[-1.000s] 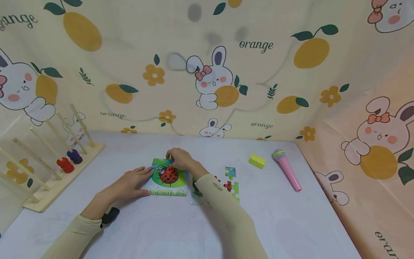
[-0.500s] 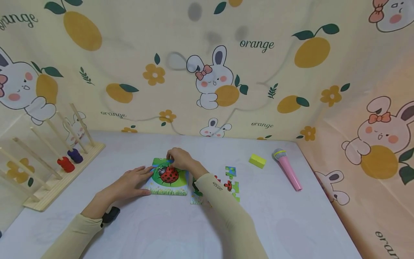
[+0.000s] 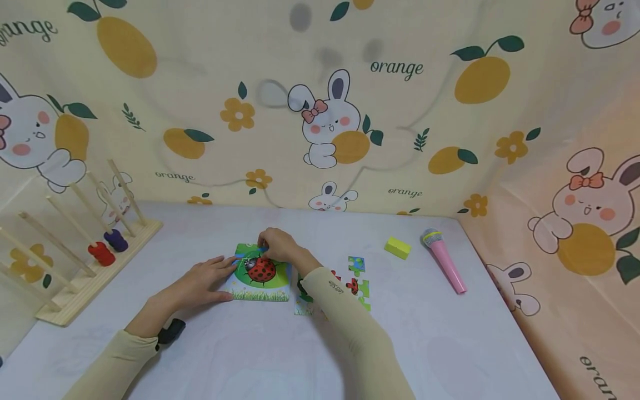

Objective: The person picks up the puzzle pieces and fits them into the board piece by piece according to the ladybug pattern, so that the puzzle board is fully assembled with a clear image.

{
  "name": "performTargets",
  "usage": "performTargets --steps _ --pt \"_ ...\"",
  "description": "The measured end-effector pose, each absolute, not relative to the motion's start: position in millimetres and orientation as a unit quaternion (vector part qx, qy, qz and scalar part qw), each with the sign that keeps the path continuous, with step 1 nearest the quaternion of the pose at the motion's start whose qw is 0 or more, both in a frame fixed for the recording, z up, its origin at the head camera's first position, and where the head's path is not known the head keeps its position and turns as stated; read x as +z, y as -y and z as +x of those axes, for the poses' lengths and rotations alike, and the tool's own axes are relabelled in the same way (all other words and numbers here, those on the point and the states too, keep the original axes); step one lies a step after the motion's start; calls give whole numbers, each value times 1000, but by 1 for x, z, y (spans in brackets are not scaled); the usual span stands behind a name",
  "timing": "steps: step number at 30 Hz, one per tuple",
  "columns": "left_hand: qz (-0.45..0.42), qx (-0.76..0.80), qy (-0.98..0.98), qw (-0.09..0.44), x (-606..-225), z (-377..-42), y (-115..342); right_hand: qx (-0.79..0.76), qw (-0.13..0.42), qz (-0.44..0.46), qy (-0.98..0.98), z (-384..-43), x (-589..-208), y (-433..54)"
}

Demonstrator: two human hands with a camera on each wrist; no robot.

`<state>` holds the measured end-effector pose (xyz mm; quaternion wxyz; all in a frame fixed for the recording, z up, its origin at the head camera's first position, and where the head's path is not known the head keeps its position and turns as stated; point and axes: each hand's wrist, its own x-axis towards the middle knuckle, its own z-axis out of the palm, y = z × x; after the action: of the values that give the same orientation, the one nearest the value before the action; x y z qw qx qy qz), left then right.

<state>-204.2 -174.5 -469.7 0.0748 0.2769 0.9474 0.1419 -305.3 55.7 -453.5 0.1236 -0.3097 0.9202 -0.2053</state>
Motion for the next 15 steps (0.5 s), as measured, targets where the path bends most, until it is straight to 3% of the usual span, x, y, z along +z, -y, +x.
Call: performTargets --steps 9,15 --pt "271 146 -948 82 -467 -203 172 -204 114 -319 -919 -305 -453 -60" --pt "274 140 -948 79 -463 -201 171 -167 79 -346 -920 -296 -441 -64"
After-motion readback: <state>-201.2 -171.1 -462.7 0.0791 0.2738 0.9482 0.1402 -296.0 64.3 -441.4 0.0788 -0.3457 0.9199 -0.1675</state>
